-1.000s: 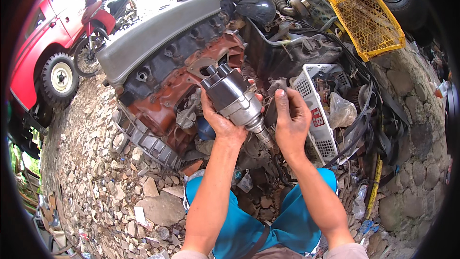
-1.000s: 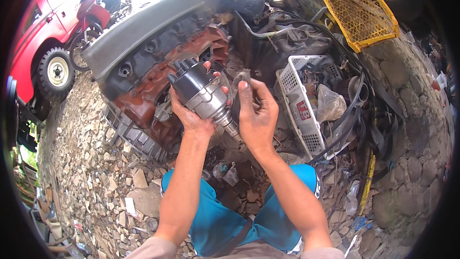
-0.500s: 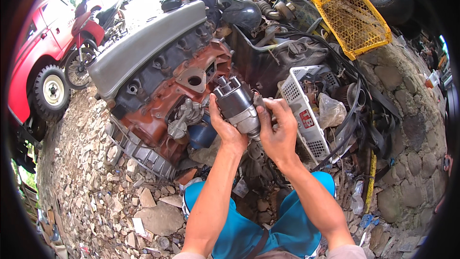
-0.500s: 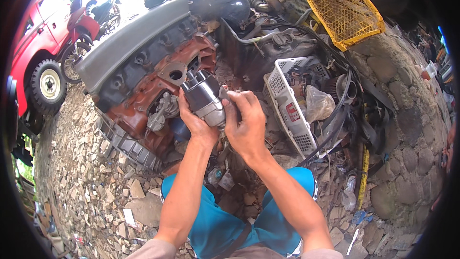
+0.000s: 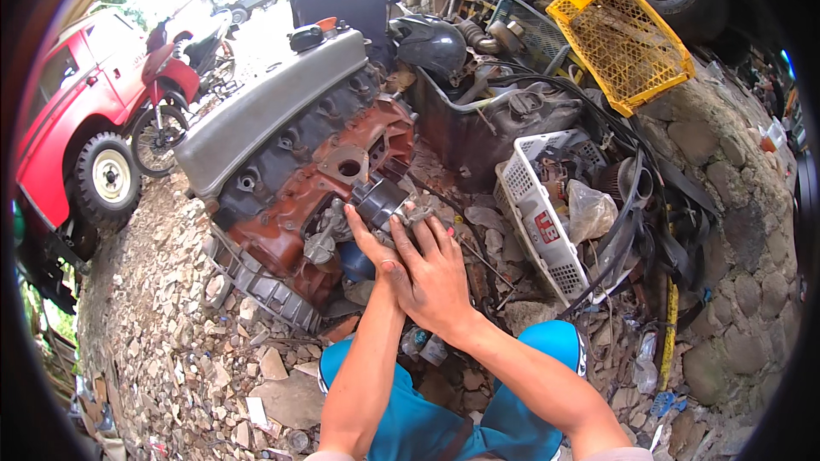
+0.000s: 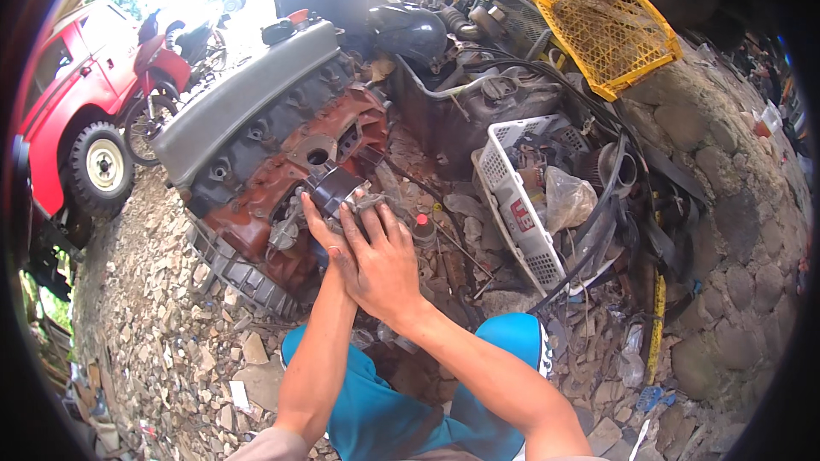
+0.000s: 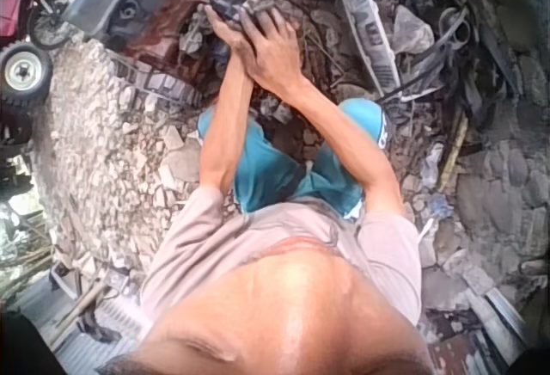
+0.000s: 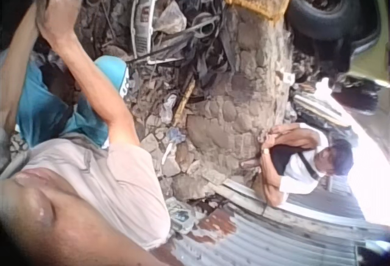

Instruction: The person sits on the ground and disassembles a cylindrical engine component, removes a small metal piece, and uses a screwdriver to adjust internal parts. The person then wipes the component with a cloth and reassembles it, placing it back into the engine block.

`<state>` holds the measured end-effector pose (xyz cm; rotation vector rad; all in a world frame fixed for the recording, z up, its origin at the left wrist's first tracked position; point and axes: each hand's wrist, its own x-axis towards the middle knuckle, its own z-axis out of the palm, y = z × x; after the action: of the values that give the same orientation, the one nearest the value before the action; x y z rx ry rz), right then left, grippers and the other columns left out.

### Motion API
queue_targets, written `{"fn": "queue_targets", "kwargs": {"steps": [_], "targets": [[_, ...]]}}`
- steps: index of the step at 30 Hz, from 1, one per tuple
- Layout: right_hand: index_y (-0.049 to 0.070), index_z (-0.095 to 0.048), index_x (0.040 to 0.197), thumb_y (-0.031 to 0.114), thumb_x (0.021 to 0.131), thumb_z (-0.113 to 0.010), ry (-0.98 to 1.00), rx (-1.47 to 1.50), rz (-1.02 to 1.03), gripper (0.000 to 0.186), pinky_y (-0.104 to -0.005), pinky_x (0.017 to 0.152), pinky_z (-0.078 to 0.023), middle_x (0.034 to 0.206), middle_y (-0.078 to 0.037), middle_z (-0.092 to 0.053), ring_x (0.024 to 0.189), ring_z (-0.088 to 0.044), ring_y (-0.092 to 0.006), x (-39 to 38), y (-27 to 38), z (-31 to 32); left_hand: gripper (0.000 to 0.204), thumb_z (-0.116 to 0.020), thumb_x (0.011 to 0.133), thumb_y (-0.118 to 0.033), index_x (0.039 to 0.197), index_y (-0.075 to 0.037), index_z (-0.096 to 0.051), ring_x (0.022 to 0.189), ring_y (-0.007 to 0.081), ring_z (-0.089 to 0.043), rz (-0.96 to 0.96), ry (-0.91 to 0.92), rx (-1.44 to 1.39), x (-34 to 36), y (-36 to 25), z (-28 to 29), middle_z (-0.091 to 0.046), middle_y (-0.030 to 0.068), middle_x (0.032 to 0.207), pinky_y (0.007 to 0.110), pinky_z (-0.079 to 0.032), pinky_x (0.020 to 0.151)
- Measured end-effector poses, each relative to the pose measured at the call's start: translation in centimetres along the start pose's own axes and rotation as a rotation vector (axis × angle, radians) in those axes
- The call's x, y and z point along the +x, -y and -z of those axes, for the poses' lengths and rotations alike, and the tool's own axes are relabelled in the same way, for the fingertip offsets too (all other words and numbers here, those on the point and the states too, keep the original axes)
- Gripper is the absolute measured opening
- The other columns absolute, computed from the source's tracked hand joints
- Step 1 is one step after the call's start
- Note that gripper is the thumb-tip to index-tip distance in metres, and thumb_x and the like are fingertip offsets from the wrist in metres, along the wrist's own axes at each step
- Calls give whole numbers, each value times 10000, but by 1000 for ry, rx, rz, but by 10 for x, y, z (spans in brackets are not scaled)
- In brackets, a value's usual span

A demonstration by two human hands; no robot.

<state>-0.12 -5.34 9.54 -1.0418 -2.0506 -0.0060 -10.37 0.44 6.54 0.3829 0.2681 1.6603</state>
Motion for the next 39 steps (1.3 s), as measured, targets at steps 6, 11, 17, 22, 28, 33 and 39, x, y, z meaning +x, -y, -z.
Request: {"fn": "queue_targets", "kwargs": {"steps": [6, 11, 17, 22, 28, 33, 39], "targets": [[-44, -300, 1501, 396, 994, -520, -20, 501, -97, 706, -512, 1132, -296, 1518, -333, -292, 1411, -302, -486, 15, -11, -15, 678, -335, 950, -698, 1171, -100, -567, 965, 258, -655, -138, -170, 145, -7, -10, -10, -645, 100, 1090, 437, -544, 845], [-91, -222, 1505, 494, 984, -516, 27, 644, -263, 837, -460, 1169, -257, 1544, -364, -203, 1441, -233, -489, 18, -17, -6, 705, -321, 970, -692, 1197, -67, -556, 1030, 256, -649, -223, -210, 319, -23, -1, -24, -667, 124, 1125, 403, -525, 924], [-104, -255, 1489, 509, 951, -560, 129, 173, 11, 870, -473, 1135, -324, 1538, -354, -234, 1425, -270, -492, -6, -1, 8, 660, -360, 964, -677, 1168, -80, -554, 907, 259, -676, -115, -159, 112, -16, 0, -17, -668, 104, 1027, 417, -563, 834], [-67, -330, 1478, 394, 1007, -513, 55, 546, -308, 684, -447, 1113, -360, 1502, -337, -329, 1391, -357, -460, 10, -34, 9, 606, -345, 982, -638, 1101, -98, -593, 865, 225, -677, -245, -234, 270, -15, 18, -51, -675, 78, 979, 396, -559, 796], [3, -666, 1212, 110, 952, -626, -145, 670, -527, 285, -330, 747, -531, 956, -218, -732, 849, -704, -169, 21, -63, 24, 607, -389, 958, -652, 1101, -101, -598, 868, 220, -675, -168, -310, 168, -2, 35, -57, -674, 60, 973, 391, -559, 802], [-6, -690, 945, 66, 894, -697, -244, 630, -644, 88, -327, 717, -530, 910, -162, -739, 812, -712, -203, 37, -47, 52, 583, -382, 961, -643, 1094, -120, -604, 878, 213, -672, -107, -293, 147, 3, 33, -50, -674, 57, 974, 394, -553, 798], [22, -692, 1003, 39, 837, -717, -294, 254, -173, 168, -421, 727, -520, 943, -158, -653, 885, -642, -335, 25, -57, 20, 578, -385, 959, -671, 991, -132, -591, 776, 181, -660, -38, -360, 95, 4, 38, -53, -659, 39, 875, 348, -549, 709]]}}
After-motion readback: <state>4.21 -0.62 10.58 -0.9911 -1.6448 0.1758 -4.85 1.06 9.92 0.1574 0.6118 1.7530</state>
